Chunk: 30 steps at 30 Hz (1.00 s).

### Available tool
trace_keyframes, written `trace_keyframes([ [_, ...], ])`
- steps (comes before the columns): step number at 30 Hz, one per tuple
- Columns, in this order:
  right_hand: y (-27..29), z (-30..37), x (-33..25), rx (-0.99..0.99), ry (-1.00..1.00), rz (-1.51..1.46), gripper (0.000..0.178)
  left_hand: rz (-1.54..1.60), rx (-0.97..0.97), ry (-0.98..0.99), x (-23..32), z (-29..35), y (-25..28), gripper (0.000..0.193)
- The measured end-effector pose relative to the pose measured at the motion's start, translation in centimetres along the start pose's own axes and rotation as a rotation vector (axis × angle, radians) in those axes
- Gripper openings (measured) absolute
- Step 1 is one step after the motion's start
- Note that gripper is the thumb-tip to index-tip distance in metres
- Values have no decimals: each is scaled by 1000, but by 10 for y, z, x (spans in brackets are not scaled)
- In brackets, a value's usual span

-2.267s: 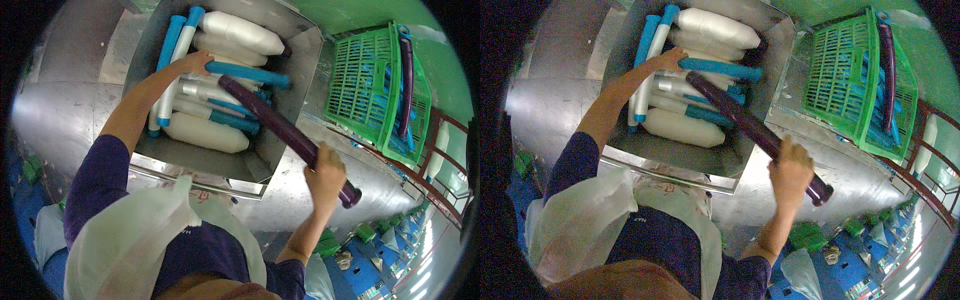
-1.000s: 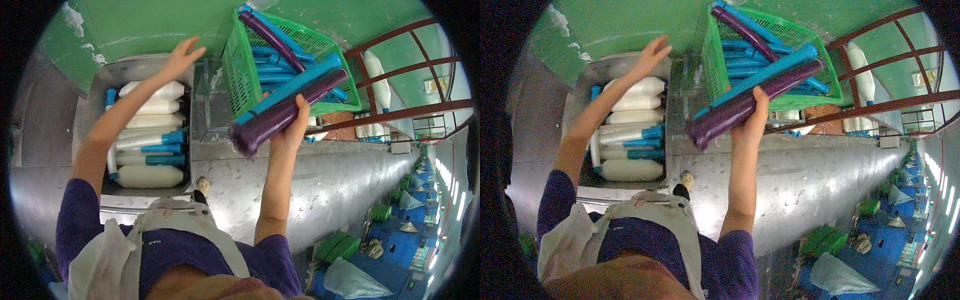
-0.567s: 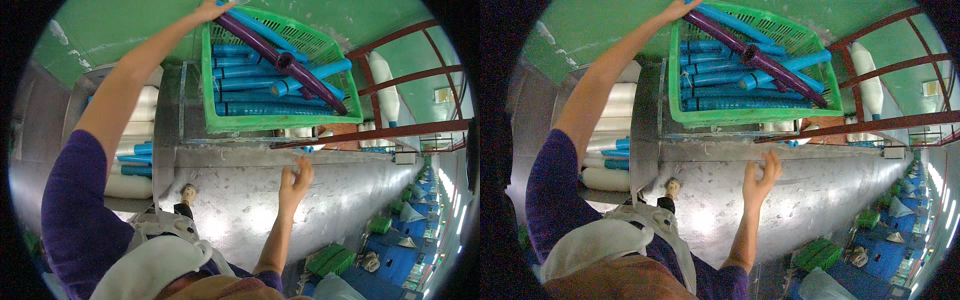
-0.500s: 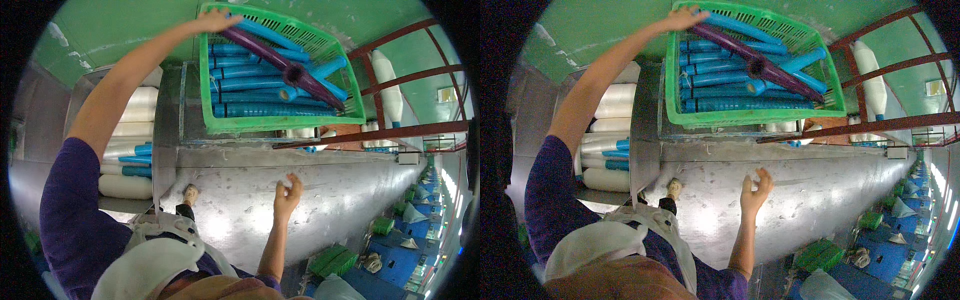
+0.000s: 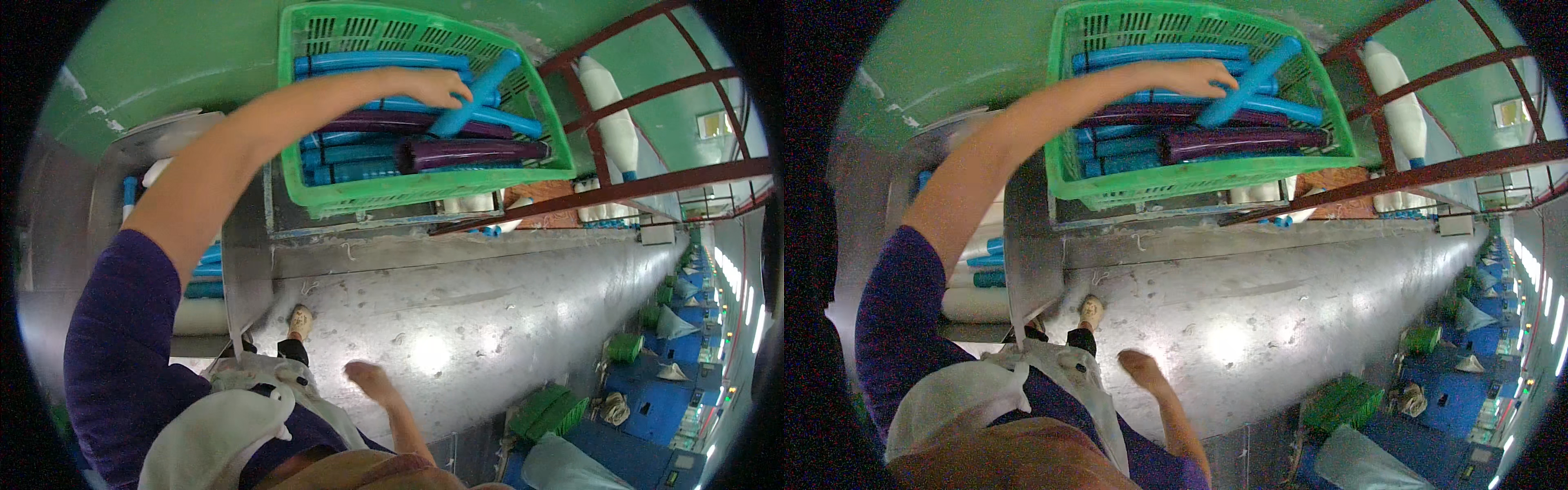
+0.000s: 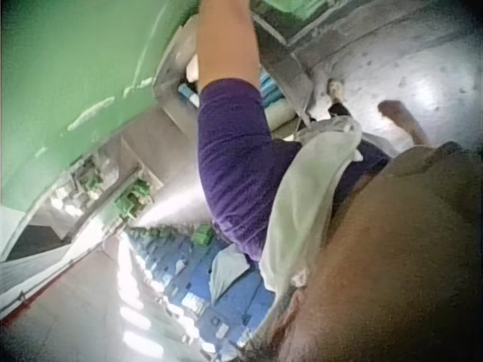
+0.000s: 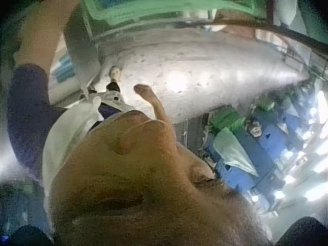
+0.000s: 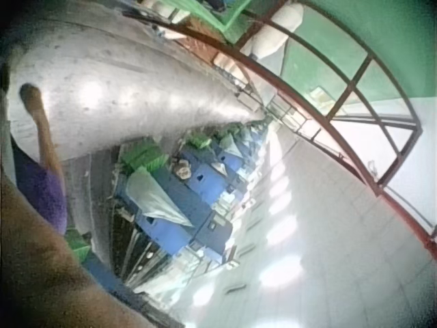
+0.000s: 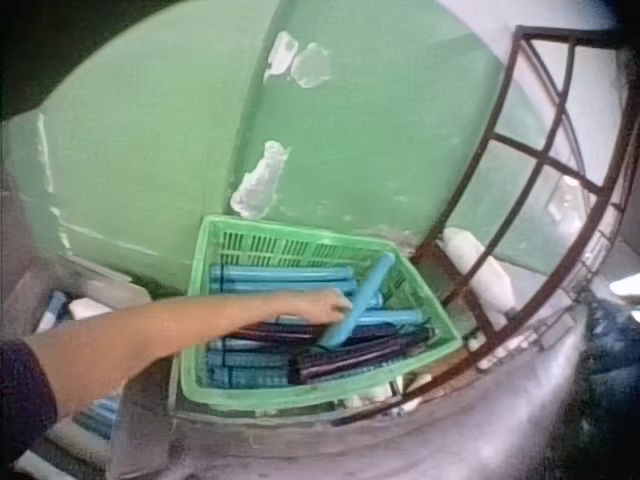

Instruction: The person loads white thread spools onto a circular textile machine, threads the thread through guides and tensioners, and winds it onto green bobbins. They repeat this process for multiple stations and then move a metal tray of spools to a storage area.

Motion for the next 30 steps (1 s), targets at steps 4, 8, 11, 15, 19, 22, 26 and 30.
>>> trace_keyframes([
  [4,-53,62,3,-514,-112,-191,29,-459,-139,214,6,-21,-56,51],
  [8,-74,86,6,-382,-10,-201,31,-502,-101,100,-30,4,-37,61],
  [11,-92,81,26,-335,1,151,30,-1014,-159,191,-65,32,7,52],
  [15,-106,55,54,-184,-54,757,18,-777,94,147,-30,97,59,49],
  [19,-125,35,53,-70,390,952,20,-686,261,23,18,191,99,48],
  [22,-131,43,49,30,684,820,24,-724,460,77,25,320,126,43],
  [26,-140,53,57,-304,332,711,21,-765,561,508,-10,514,136,45],
  [30,-164,53,14,-428,114,568,20,-926,323,855,-45,685,97,35],
])
Point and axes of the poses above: each hand's wrist, its own z-axis away from the middle knuckle, its own y-axis out of the back of the hand, x = y × z, the point moved 6 cm from there along -z, towards the middle knuckle, and after that the axes turned 4 degrees about y, right-handed, at the moved point
